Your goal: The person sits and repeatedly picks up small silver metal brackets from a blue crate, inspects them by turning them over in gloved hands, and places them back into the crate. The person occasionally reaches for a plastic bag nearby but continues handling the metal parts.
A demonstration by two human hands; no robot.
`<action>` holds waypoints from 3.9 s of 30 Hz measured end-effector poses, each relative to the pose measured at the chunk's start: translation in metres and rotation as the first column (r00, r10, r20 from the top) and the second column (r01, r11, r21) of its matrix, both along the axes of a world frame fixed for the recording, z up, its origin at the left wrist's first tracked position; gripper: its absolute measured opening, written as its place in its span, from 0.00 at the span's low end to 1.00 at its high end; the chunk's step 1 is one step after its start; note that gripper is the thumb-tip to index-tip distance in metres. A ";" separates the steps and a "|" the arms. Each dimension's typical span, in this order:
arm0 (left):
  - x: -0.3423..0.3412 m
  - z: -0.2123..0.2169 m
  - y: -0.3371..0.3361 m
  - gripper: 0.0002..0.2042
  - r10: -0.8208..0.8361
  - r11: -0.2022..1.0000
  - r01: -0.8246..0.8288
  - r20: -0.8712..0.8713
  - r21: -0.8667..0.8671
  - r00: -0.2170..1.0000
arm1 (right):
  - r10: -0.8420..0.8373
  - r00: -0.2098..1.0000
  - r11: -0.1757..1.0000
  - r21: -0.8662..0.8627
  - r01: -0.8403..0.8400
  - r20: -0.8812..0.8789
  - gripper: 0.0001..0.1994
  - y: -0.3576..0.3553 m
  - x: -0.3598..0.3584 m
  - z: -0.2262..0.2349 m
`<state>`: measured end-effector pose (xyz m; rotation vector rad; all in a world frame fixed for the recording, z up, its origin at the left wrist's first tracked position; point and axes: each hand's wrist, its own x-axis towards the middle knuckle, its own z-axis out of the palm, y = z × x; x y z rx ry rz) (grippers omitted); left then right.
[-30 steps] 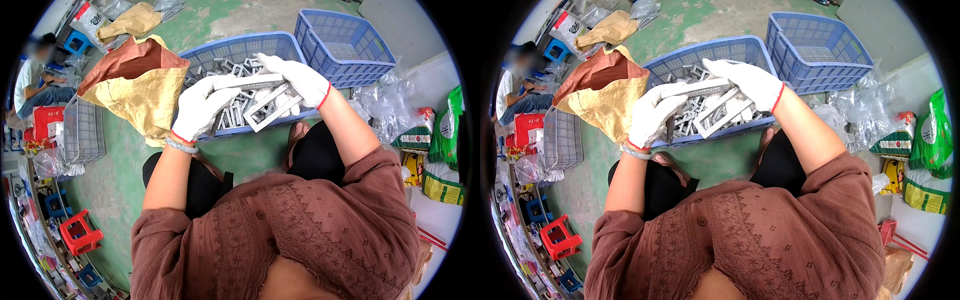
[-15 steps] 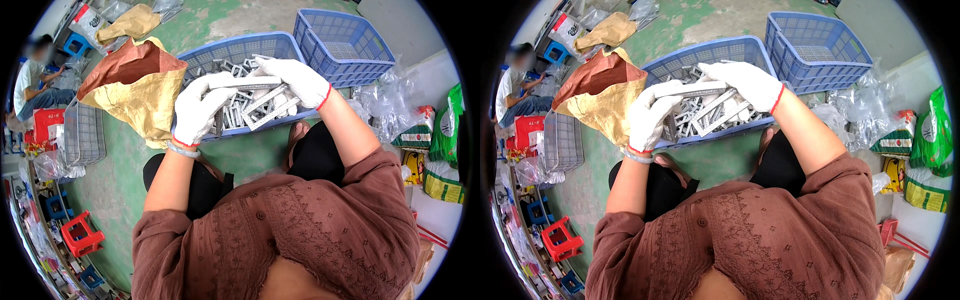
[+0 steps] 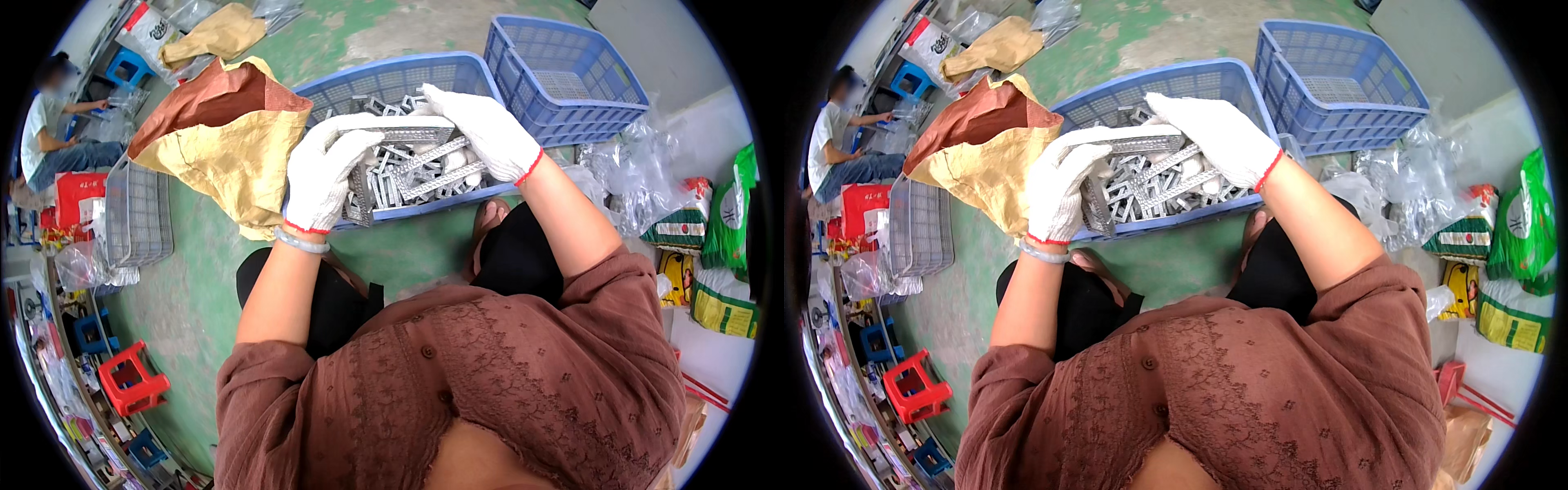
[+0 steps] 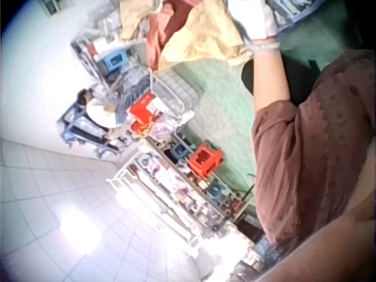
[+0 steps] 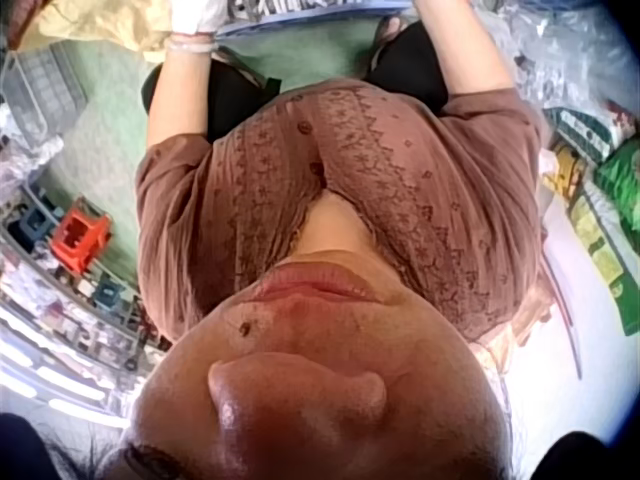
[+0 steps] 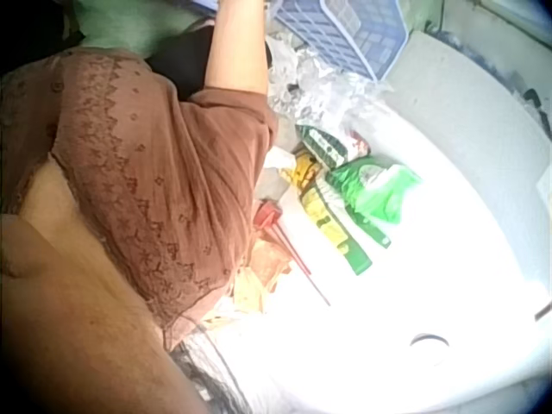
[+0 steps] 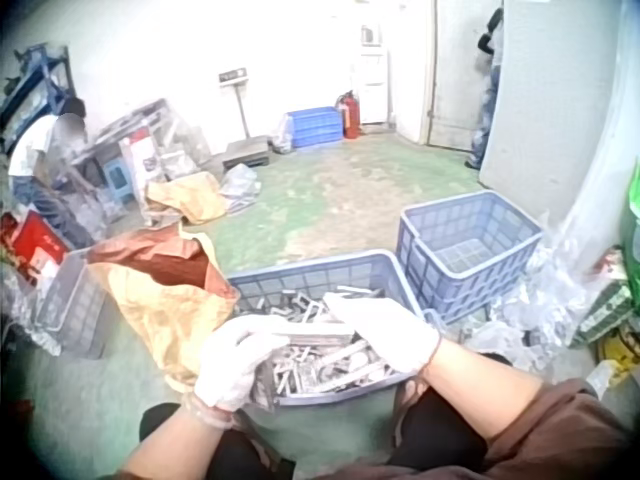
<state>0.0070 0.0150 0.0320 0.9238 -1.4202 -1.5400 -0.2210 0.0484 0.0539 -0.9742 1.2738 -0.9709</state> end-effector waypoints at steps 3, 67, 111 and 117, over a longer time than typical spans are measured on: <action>0.000 -0.009 -0.005 0.15 0.003 0.997 0.004 -0.099 0.072 0.995 | 0.019 0.997 1.000 -0.009 -0.020 -0.076 0.26 0.001 -0.001 0.001; 0.024 -0.004 -0.032 0.39 -0.186 0.927 0.245 -0.218 0.284 0.958 | -0.030 0.996 0.941 -0.335 0.055 0.078 0.19 -0.008 -0.019 0.000; 0.014 -0.013 0.002 0.21 0.223 0.799 0.108 0.459 -0.591 0.860 | 0.252 0.935 0.967 -0.105 -0.233 0.248 0.29 -0.014 -0.009 -0.005; 0.028 -0.023 0.001 0.14 0.124 0.876 0.112 0.443 -0.470 0.888 | 0.312 0.925 0.941 -0.206 -0.269 0.215 0.26 -0.003 0.001 -0.005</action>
